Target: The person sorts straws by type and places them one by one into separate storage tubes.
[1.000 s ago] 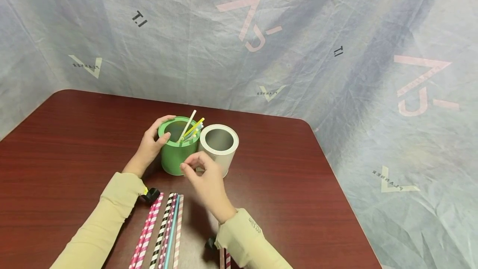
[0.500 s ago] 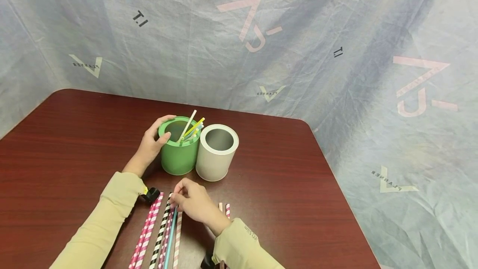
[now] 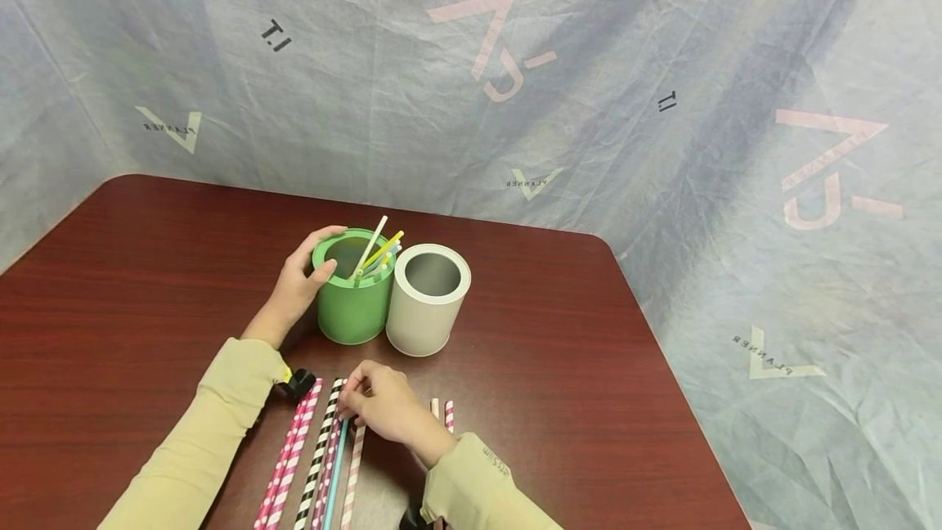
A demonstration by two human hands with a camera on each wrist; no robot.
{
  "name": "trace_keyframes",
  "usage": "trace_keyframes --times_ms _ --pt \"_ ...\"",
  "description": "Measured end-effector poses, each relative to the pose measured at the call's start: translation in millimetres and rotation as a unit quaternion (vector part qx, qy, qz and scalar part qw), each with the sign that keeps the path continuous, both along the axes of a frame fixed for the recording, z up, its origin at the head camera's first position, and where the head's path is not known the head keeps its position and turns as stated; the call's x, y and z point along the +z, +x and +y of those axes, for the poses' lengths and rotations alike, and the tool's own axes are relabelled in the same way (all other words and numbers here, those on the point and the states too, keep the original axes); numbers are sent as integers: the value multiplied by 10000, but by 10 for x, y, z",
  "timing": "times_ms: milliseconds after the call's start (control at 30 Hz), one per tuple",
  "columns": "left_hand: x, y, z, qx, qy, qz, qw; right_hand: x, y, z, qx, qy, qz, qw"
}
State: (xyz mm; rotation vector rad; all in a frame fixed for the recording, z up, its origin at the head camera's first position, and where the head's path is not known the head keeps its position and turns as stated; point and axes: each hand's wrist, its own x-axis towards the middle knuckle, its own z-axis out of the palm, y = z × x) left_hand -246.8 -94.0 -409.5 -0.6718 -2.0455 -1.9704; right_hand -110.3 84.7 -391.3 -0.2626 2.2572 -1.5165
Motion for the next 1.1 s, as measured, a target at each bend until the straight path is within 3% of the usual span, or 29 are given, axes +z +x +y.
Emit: trace_keyframes --times_ms 233,467,600,700,833,933,1100 --pt "3 8 -2 38 -54 -34 10000 40 -3 38 229 745 469 9958" --pt "9 13 -8 1 -61 -128 9999 36 -1 49 663 1814 944 9766" --pt "14 17 -10 -27 -75 -134 9999 25 -7 27 918 2588 1552 9489" --pt "22 13 -8 -38 -80 -139 9999 23 -11 -7 1129 3179 2004 9198" --pt "17 7 -8 -19 -86 -132 9999 26 -12 -66 1345 3704 2312 8895" --pt "9 5 -9 3 -105 -130 9999 23 -11 -101 1406 3931 2437 8754" --pt "10 9 -12 -1 -123 -180 9998 0 -9 -152 1417 4108 2497 8653"
